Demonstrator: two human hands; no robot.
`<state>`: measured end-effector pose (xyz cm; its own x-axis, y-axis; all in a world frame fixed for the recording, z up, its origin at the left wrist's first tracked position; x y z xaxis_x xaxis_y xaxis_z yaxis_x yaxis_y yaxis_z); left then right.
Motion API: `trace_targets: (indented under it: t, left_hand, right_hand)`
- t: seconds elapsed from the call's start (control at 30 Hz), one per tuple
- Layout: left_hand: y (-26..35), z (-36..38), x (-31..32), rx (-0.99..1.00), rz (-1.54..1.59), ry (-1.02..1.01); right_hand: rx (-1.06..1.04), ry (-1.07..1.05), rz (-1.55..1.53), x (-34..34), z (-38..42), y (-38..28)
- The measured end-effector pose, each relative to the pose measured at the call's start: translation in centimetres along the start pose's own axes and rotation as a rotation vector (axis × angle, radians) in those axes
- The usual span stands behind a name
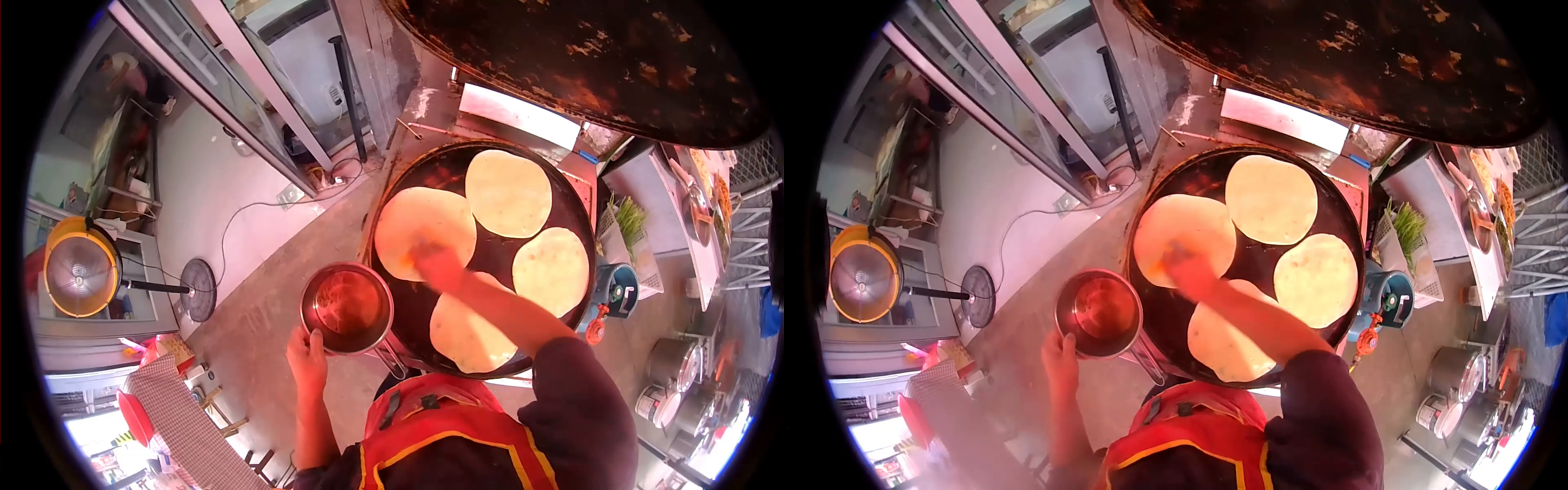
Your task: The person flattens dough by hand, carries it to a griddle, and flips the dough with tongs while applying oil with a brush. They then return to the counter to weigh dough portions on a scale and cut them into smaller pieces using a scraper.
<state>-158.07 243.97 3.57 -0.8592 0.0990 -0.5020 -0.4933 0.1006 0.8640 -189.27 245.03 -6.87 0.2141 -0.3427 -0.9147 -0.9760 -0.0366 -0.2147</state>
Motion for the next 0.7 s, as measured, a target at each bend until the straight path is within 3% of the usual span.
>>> trace_targets:
  t: [0.07,0.13,0.2,0.27,0.33,0.4,0.47,0.53,0.6,0.7]
  left_hand:
    - [-0.3,0.5,-0.9,-0.019,0.025,0.024]
    - [0.8,0.7,-1.5,-0.117,0.139,0.045]
    - [0.2,0.9,-2.4,-0.114,0.143,0.069]
    - [-0.4,1.3,-3.3,-0.133,0.165,0.098]
    - [-0.9,1.8,-4.0,-0.167,0.208,0.121]
    - [-0.8,2.2,-4.6,-0.158,0.225,0.149]
    - [-1.0,2.2,-4.8,-0.146,0.224,0.167]
    - [-1.9,2.3,-5.3,-0.142,0.188,0.170]
    - [-1.8,2.5,-5.9,-0.150,0.151,0.162]
    - [-1.9,2.3,-6.4,-0.150,0.132,0.154]
  right_hand:
    - [0.010,-0.040,-0.488,-4.5,-1.9,-5.6]
    - [0.362,-0.160,-0.531,-1.1,-2.5,-3.5]
    - [0.751,-0.215,-0.509,5.0,-3.2,2.7]
    - [0.581,0.371,-1.068,1.7,-5.7,6.9]
    - [0.771,0.311,-0.437,-2.2,-8.7,9.7]
    - [0.451,0.451,-0.337,-2.3,-9.7,9.0]
    - [0.213,0.202,-0.183,0.8,-9.2,5.9]
    - [0.031,-0.213,-0.056,2.3,-6.6,-1.0]
    - [0.110,-0.067,-0.366,-1.9,-4.9,-5.5]
    - [0.604,-0.161,-0.716,-1.3,-2.5,-2.2]
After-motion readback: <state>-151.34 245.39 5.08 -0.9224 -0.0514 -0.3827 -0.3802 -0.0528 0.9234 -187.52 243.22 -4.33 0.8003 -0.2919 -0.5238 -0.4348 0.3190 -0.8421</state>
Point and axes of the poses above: each hand's wrist, its own z-axis away from the middle knuckle, its own x-axis out of the palm, y = z × x, the point moved 2 cm from there along -z, towards the middle knuckle, and after that the axes turned 7 degrees about x, right-handed, at the moved point
